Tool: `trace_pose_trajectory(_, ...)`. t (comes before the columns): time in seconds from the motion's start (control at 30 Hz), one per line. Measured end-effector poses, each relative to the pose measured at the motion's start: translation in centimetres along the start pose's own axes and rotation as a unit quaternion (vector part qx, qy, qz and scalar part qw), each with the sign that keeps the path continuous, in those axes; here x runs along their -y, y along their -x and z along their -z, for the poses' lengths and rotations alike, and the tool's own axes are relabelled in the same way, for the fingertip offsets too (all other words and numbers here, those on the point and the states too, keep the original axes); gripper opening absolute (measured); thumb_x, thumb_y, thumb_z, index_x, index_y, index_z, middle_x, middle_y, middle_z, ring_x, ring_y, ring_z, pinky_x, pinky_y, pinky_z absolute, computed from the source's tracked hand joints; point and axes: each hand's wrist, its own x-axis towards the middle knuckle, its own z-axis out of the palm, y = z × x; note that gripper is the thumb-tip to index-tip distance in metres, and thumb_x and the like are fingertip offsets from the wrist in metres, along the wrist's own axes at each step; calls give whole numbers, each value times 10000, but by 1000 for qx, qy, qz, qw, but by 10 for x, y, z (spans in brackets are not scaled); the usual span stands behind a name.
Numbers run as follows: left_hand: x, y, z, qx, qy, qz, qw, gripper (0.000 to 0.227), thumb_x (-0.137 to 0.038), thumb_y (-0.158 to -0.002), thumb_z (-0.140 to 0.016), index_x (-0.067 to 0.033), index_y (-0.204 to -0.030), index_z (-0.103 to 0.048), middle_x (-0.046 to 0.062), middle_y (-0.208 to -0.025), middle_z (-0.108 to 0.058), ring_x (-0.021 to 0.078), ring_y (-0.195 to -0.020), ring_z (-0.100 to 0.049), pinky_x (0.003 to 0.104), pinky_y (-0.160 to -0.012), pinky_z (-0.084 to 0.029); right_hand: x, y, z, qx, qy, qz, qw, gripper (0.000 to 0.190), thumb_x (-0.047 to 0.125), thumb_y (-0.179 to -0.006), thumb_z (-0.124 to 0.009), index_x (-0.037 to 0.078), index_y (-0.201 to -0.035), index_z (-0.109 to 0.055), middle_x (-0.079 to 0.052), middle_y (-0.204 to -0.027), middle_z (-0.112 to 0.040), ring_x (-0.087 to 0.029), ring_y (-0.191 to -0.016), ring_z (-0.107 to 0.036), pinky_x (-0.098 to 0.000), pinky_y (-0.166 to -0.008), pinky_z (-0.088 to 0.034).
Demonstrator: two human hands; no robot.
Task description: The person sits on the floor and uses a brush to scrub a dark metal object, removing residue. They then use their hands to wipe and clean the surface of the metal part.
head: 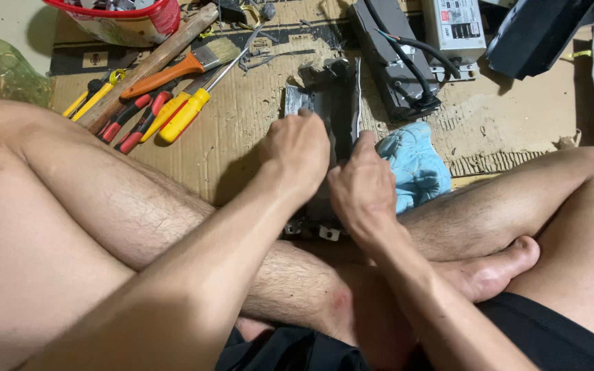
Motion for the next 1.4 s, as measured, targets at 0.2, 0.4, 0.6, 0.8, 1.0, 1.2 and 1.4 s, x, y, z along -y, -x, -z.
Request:
trace_pose_trajectory(0.2, 9, -11, 4, -43, 8, -33, 998, 393, -59, -933, -480, 75, -1275, -619, 315, -1041, -682, 504, -1069, -660, 670, -799, -562, 5, 1, -3, -33, -15, -39, 999, 346, 191, -931, -494, 110, -1268, -493, -301, -1129, -681, -521, -1142, -634, -631, -973, -510)
trace_pose_trajectory(0.4, 4, 47, 14, -102, 164, -137, 972, 372, 2, -964, -420, 68, -1241, -659, 371, -994, -694, 522, -962, -705, 592, -865, -584, 11, -20, 8, -74, -112, -11, 991, 550, 400, -829, -539, 165, -1323, -481, -175, -1137, -649, -392, -1167, -643, -530, -992, -501)
trace_pose_trajectory(0.6, 22, 31, -10, -24, 147, -42, 988, 411, -138, -958, -446, -9, -1288, -656, 322, -1075, -697, 495, -1010, -697, 626, -815, -569, 4, -18, -3, -25, -312, 12, 950, 647, 562, -820, -587, 51, -1213, -638, -168, -1003, -677, -273, -1018, -641, -462, -944, -503)
trace_pose_trajectory(0.8, 12, 41, 11, 17, 217, 1, 976, 505, -222, -947, -391, -100, -1394, -593, 307, -1255, -655, 477, -1190, -636, 563, -950, -532, 33, 11, 18, 100, -575, -111, 805, 984, 704, -669, -496, 88, -1433, -563, -164, -1361, -663, -336, -1221, -656, -523, -1032, -526)
trace_pose_trajectory(1.0, 4, 49, 21, 63, 220, 34, 973, 520, -308, -906, -344, -165, -1298, -653, 241, -1267, -678, 444, -1240, -617, 559, -1019, -483, 11, -18, 8, 158, -628, -93, 756, 974, 681, -661, -590, 61, -1411, -575, -162, -1330, -658, -330, -1196, -642, -530, -1024, -523)
trace_pose_trajectory(1.2, 3, 70, 17, -57, 242, -50, 967, 436, -37, -951, -417, 131, -1320, -576, 418, -1038, -660, 462, -850, -746, 494, -700, -634, 24, -7, 16, 133, -602, -107, 780, 998, 699, -604, -560, 85, -1388, -621, -196, -1302, -697, -335, -1112, -706, -535, -944, -555)
trace_pose_trajectory(1.4, 22, 40, -3, -70, 138, -56, 986, 379, 14, -905, -428, 111, -1190, -658, 366, -943, -692, 459, -840, -742, 485, -671, -642, 12, -17, -8, 140, -637, -129, 747, 984, 700, -651, -554, 28, -1365, -631, -208, -1289, -689, -397, -1102, -679, -542, -949, -544)
